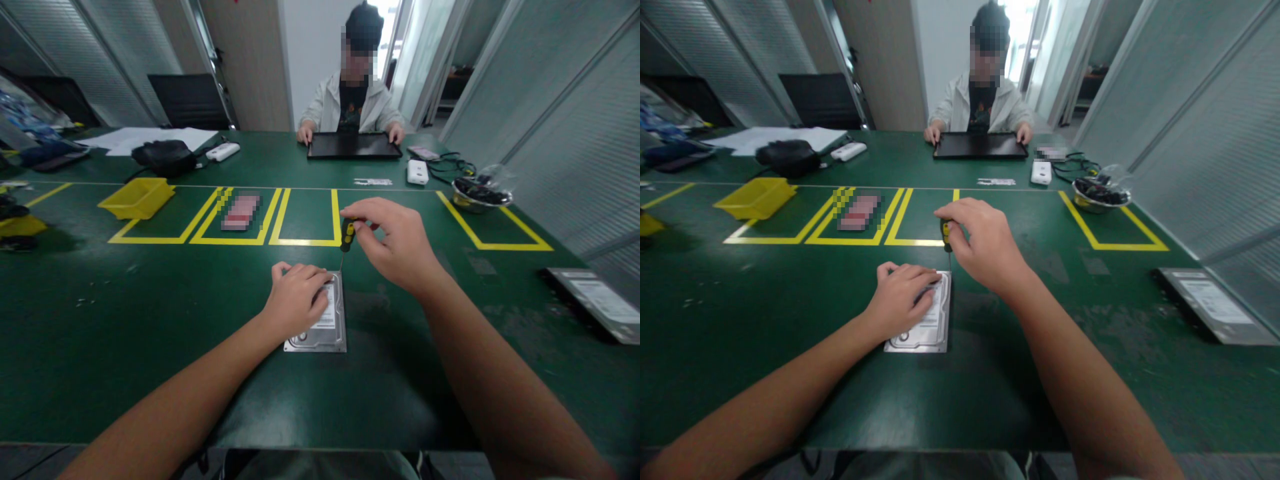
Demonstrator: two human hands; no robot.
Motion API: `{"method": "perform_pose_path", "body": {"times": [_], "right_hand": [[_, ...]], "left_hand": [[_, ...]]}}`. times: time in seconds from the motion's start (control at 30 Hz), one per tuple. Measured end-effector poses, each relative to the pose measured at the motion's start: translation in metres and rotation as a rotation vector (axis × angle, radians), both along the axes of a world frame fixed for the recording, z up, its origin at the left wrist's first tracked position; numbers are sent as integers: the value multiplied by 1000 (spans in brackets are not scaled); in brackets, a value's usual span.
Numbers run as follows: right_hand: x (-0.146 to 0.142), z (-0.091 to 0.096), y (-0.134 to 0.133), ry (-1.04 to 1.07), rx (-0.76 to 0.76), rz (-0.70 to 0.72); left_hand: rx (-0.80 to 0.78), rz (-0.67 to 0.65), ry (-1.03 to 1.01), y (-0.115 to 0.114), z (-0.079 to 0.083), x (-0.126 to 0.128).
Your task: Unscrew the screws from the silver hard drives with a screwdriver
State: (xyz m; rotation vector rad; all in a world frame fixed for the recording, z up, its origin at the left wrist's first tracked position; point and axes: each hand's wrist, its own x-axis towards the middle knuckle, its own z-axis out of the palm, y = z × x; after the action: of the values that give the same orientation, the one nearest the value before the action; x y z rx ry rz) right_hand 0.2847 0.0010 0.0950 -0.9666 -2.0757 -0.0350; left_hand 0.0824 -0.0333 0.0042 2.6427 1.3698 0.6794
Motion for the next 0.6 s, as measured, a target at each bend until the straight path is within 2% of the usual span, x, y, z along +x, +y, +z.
{"method": "perform_pose_path", "body": {"times": [0.43, 0.6], "right_hand": [[-1, -1, -2, 92, -18, 13], [0, -1, -1, 63, -7, 9]], "left_hand": [[-2, 1, 4, 0, 0, 0], [-5, 3, 11, 0, 0, 0]]}}
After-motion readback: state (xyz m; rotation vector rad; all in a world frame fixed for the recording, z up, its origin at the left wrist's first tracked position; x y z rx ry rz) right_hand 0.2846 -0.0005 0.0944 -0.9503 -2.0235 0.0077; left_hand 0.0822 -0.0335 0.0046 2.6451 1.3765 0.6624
